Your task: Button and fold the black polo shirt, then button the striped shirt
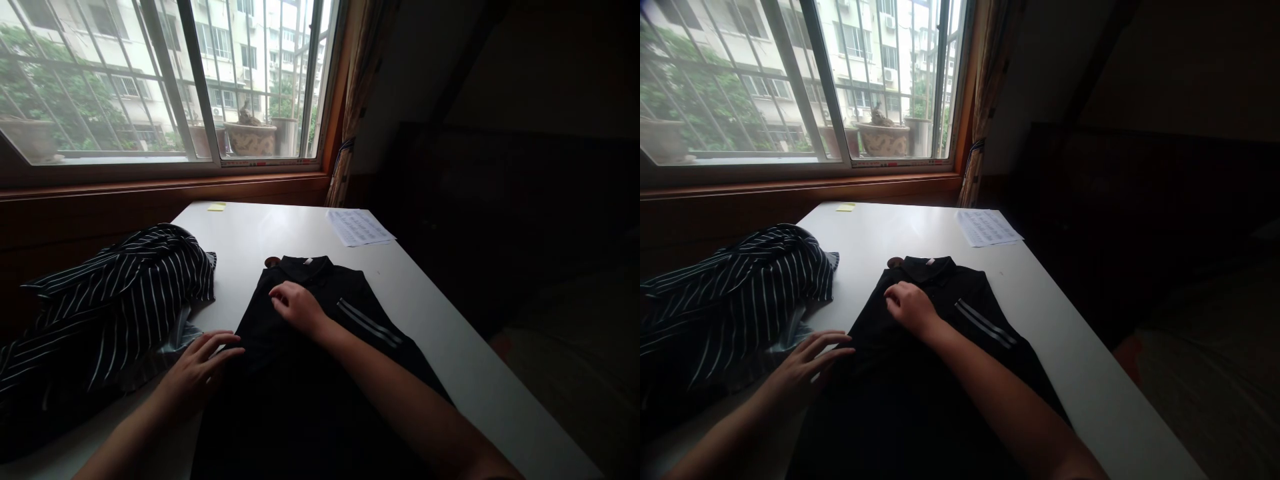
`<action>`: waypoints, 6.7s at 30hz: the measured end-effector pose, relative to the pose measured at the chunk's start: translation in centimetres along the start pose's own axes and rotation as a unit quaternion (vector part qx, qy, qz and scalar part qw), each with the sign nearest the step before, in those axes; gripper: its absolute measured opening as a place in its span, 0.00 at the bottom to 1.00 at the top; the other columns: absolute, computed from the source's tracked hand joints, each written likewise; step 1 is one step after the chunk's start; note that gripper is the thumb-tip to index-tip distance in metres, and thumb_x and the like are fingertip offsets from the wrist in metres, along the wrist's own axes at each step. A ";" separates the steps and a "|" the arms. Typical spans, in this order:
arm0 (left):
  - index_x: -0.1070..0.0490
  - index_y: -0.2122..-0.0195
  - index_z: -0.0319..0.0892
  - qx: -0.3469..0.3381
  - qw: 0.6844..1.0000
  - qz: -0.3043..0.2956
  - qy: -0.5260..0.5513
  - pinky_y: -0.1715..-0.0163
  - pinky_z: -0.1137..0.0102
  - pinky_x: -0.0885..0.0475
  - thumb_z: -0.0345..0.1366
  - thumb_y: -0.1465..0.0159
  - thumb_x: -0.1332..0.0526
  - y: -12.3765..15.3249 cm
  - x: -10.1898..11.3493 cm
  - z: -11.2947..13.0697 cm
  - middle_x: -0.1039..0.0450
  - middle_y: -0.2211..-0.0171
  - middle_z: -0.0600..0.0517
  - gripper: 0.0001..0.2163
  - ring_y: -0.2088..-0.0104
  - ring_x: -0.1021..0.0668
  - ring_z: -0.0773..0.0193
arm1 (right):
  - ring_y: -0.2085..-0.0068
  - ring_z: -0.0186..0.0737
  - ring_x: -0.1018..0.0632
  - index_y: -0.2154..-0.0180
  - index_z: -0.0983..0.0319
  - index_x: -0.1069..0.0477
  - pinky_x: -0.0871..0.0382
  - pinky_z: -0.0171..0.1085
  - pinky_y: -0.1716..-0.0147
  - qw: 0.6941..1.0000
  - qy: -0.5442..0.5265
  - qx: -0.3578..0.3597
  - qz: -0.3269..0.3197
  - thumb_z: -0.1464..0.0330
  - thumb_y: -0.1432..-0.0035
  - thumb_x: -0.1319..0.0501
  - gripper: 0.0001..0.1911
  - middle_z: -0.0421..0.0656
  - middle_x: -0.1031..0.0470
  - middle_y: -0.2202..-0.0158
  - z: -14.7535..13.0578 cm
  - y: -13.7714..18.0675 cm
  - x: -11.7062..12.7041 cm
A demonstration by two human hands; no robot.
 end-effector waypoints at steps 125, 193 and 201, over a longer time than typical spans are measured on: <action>0.33 0.41 0.44 0.089 0.996 -0.008 -0.014 0.38 0.50 0.39 0.39 0.32 0.45 -18.6 -8.5 -1.9 0.34 0.39 0.42 0.19 0.39 0.33 0.47 | 0.29 0.49 0.47 0.33 0.67 0.44 0.54 0.51 0.32 0.945 0.275 -0.161 -0.069 0.56 0.30 0.54 0.32 0.53 0.48 0.30 14.9 10.4 8.2; 0.36 0.42 0.39 0.110 0.971 -0.020 0.213 0.53 0.61 0.25 0.32 0.36 0.37 -37.6 -20.4 7.0 0.27 0.54 0.45 0.21 0.56 0.22 0.59 | 0.59 0.43 0.24 0.58 0.59 0.28 0.27 0.42 0.57 0.953 0.265 -0.136 0.063 0.79 0.39 0.43 0.12 0.43 0.26 0.62 12.0 22.9 17.4; 0.32 0.46 0.41 0.096 0.976 0.011 0.198 0.56 0.66 0.26 0.28 0.36 0.38 -37.5 -20.9 7.9 0.29 0.55 0.47 0.17 0.58 0.22 0.62 | 0.59 0.44 0.25 0.60 0.60 0.29 0.29 0.43 0.56 0.941 0.303 -0.147 0.033 0.79 0.40 0.43 0.10 0.44 0.28 0.62 11.8 23.4 17.4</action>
Point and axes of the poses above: each hand's wrist, its own y-axis away from the middle knuckle, its own x-axis out of the back of the hand, z = x × y, the point moved 9 cm from there along -y, towards the middle knuckle
